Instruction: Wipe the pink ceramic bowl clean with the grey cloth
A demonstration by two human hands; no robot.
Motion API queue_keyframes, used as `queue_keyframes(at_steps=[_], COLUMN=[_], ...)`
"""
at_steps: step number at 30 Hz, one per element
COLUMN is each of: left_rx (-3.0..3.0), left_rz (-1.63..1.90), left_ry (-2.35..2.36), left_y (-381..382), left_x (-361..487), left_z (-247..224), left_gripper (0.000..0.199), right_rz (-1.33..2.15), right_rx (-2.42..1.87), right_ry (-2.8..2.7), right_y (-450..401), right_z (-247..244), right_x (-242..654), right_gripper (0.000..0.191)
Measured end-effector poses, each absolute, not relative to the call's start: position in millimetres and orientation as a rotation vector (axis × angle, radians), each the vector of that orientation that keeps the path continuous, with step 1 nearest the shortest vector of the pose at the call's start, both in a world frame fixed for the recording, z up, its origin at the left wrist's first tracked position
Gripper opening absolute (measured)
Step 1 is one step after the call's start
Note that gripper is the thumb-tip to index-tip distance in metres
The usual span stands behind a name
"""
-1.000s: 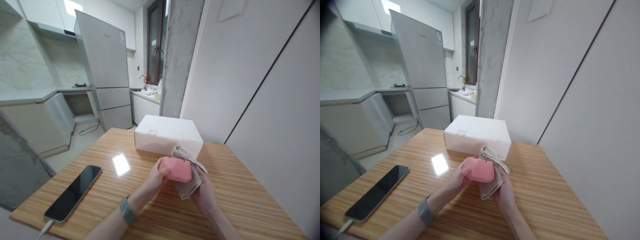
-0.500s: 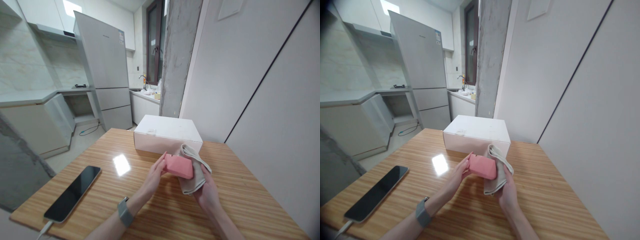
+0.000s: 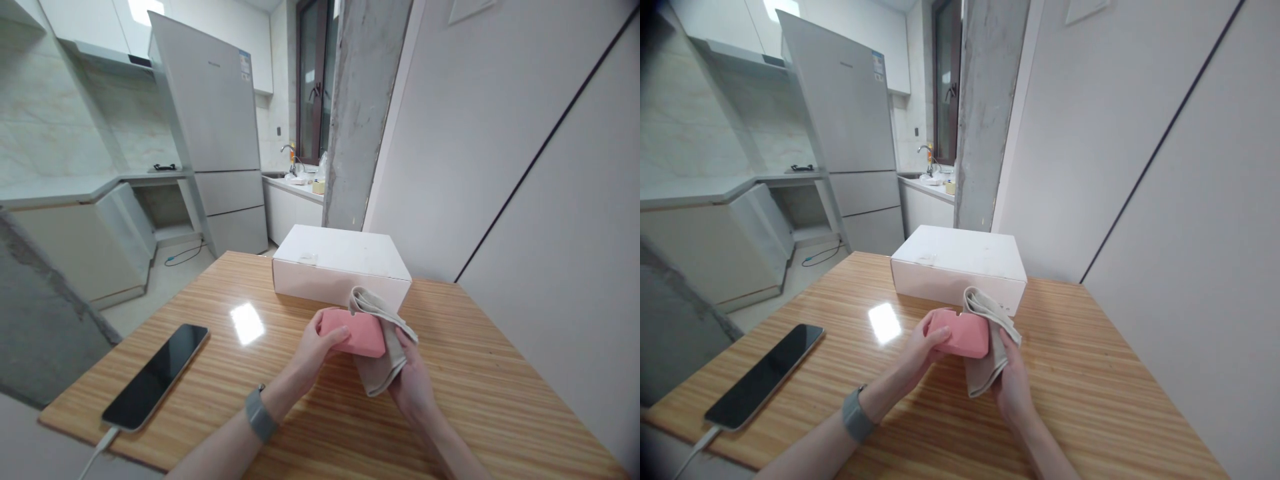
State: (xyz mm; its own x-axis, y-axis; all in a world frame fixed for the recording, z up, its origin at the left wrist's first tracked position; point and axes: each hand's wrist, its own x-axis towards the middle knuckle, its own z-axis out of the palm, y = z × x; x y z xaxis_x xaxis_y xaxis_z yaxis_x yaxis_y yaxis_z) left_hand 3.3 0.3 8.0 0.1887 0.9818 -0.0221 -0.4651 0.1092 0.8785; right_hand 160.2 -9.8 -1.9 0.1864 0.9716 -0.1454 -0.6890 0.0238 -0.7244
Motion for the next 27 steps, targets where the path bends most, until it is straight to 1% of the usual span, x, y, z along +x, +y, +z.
queue_keyframes(at_steps=[3, 6, 8, 12, 14, 17, 20, 24, 27], left_rx=[1.007, 1.053, 1.019, 0.841, 0.813, 0.876, 0.939, 0.944, 0.94], left_rz=[1.333, 1.41, 1.429, 1.298, 1.242, 1.278, 1.309, 1.195, 1.148], left_ry=[0.907, 0.999, 0.984, 0.831, 0.792, 0.785, 0.73, 0.567, 0.539], left_y=[2.1, 3.0, 3.7, 6.9, 8.1, 7.6, 4.4, -1.3, -1.6], left_x=[1.1, 1.4, 2.6, 4.2, 4.0, 3.5, 4.2, 5.4, 4.4], left_z=[5.7, 0.8, -2.1, -2.8, -0.3, 5.0, 8.7, 9.2, 7.4], left_gripper=[0.065, 0.075, 0.074, 0.057, 0.056, 0.055, 0.059, 0.071, 0.073], right_rz=[1.4, 1.413, 1.39, 1.335, 1.324, 1.309, 1.313, 1.357, 1.349], right_rx=[-0.862, -0.845, -0.816, -0.822, -0.851, -0.837, -0.789, -0.754, -0.747], right_ry=[-0.373, -0.438, -0.501, -0.472, -0.418, -0.389, -0.432, -0.497, -0.529], right_y=[-13.1, -16.2, -15.8, -9.8, -6.9, -6.1, -9.6, -15.6, -17.5], right_z=[-3.9, -8.8, -12.1, -8.0, -0.1, 12.2, 18.3, 18.2, 16.7], right_x=[156.2, 154.1, 155.4, 162.8, 166.7, 169.1, 166.9, 160.7, 156.5], right_gripper=[0.03, 0.03, 0.028, 0.026, 0.024, 0.022, 0.023, 0.029, 0.033])
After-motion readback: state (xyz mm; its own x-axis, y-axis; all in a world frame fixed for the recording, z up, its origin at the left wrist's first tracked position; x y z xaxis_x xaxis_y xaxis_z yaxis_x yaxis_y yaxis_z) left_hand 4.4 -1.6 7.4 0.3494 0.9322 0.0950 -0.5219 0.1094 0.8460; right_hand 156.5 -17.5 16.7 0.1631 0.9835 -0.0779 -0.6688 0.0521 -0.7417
